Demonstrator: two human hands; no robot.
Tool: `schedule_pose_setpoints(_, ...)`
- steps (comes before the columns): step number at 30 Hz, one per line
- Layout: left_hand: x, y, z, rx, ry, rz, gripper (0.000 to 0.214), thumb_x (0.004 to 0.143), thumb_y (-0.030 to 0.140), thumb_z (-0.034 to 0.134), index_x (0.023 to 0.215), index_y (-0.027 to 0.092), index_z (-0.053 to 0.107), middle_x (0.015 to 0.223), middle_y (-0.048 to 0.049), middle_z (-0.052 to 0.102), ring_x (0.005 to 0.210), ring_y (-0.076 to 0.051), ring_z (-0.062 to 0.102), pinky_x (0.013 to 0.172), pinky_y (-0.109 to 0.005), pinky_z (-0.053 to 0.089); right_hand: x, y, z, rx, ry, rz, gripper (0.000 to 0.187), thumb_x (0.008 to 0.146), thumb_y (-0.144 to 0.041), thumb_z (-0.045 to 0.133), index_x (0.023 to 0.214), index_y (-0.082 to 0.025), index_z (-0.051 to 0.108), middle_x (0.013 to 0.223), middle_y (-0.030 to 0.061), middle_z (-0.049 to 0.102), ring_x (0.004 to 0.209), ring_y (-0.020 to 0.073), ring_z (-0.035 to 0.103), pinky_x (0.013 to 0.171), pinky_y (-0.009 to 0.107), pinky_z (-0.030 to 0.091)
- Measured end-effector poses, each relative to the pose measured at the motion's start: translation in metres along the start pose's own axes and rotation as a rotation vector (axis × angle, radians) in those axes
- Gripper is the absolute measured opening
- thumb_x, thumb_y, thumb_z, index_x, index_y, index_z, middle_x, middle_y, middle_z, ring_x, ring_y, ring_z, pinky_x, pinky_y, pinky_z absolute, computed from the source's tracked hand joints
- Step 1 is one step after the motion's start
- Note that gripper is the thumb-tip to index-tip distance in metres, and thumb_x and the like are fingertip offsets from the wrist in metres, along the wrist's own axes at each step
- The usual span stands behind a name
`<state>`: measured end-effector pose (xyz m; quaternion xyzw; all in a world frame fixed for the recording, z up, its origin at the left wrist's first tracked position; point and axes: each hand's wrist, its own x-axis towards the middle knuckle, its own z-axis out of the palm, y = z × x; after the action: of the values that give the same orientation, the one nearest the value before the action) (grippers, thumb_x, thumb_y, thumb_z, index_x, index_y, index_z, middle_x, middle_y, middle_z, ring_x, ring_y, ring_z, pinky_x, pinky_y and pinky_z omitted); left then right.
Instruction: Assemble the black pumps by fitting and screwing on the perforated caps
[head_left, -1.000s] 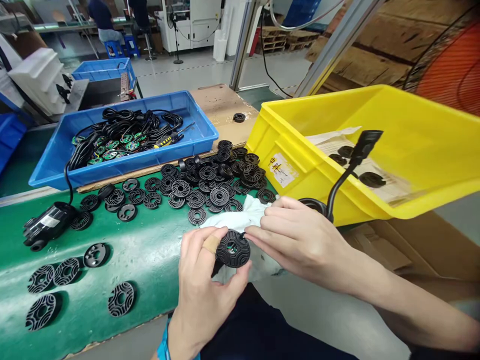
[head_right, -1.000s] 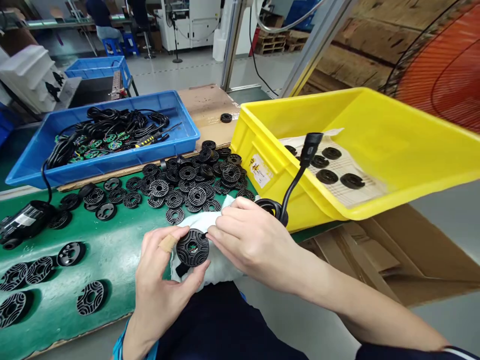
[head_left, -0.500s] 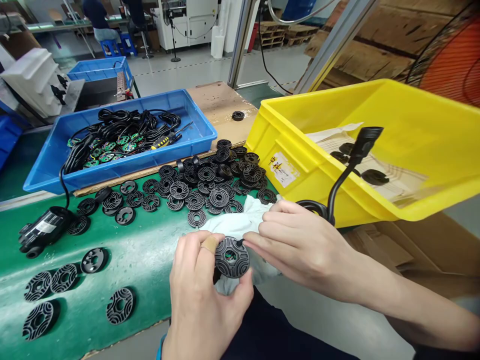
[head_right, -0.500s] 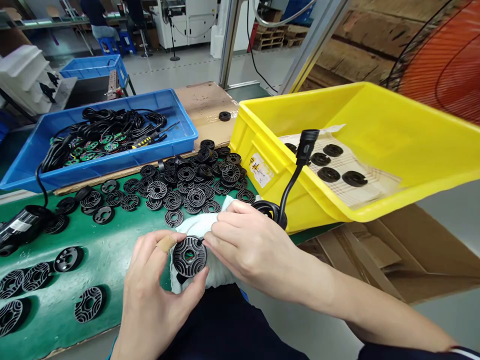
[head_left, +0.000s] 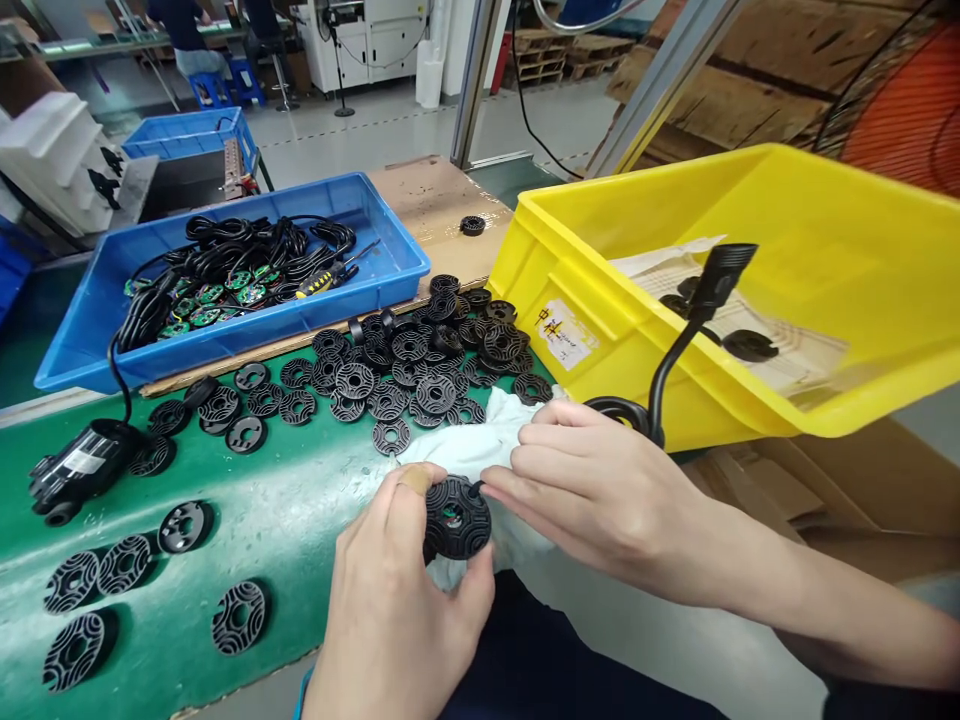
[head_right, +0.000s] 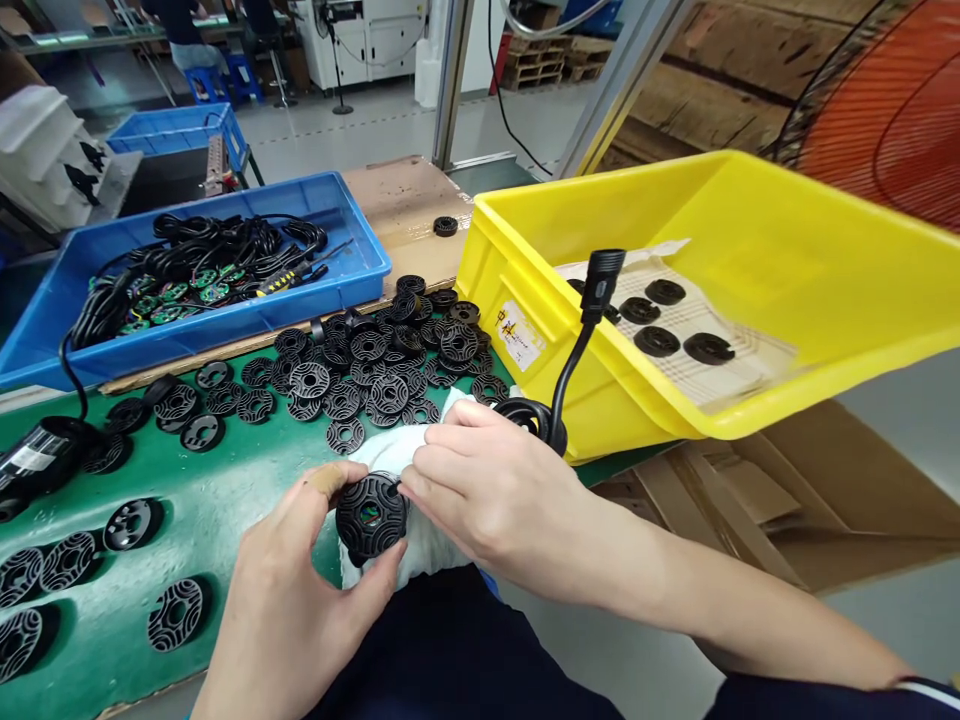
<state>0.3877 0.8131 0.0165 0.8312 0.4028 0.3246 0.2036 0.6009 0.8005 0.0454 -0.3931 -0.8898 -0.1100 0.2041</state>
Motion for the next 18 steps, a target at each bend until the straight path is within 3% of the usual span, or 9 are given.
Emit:
schedule_pose_setpoints(9, 0.001, 0.0, -0.004, 0.108, -0.044, 0.041, 0.04, 0.083, 0.027, 0.072, 0.12, 0.019, 0.059, 0.103, -0.0113, 0.078, 0.084, -0.031, 0.079, 0.061, -0.043, 0.066, -0.002, -0.002, 0.001, 0.005, -0.011, -0.009, 0.025, 0.102, -0.009, 0.049, 0.082, -0.014, 0.062, 0.07, -0.0016, 0.046, 0.067, 0.0156, 0.037, 0.065, 0.035, 0.028)
schedule_pose_setpoints(18, -0.009, 0.0, 0.002, 0.139, 0.007, 0.112, 0.035, 0.098, 0.038, 0.06, 0.126, 0.017, 0.055, 0.112, -0.0144, 0.077, 0.097, -0.03, 0.078, 0.072, -0.042, 0.069, -0.003, -0.003, -0.001, -0.006, -0.007, -0.023, 0.026, 0.101, -0.007, 0.05, 0.08, -0.015, 0.064, 0.069, -0.0007, 0.046, 0.067, 0.0168, 0.037, 0.064, 0.036, 0.029)
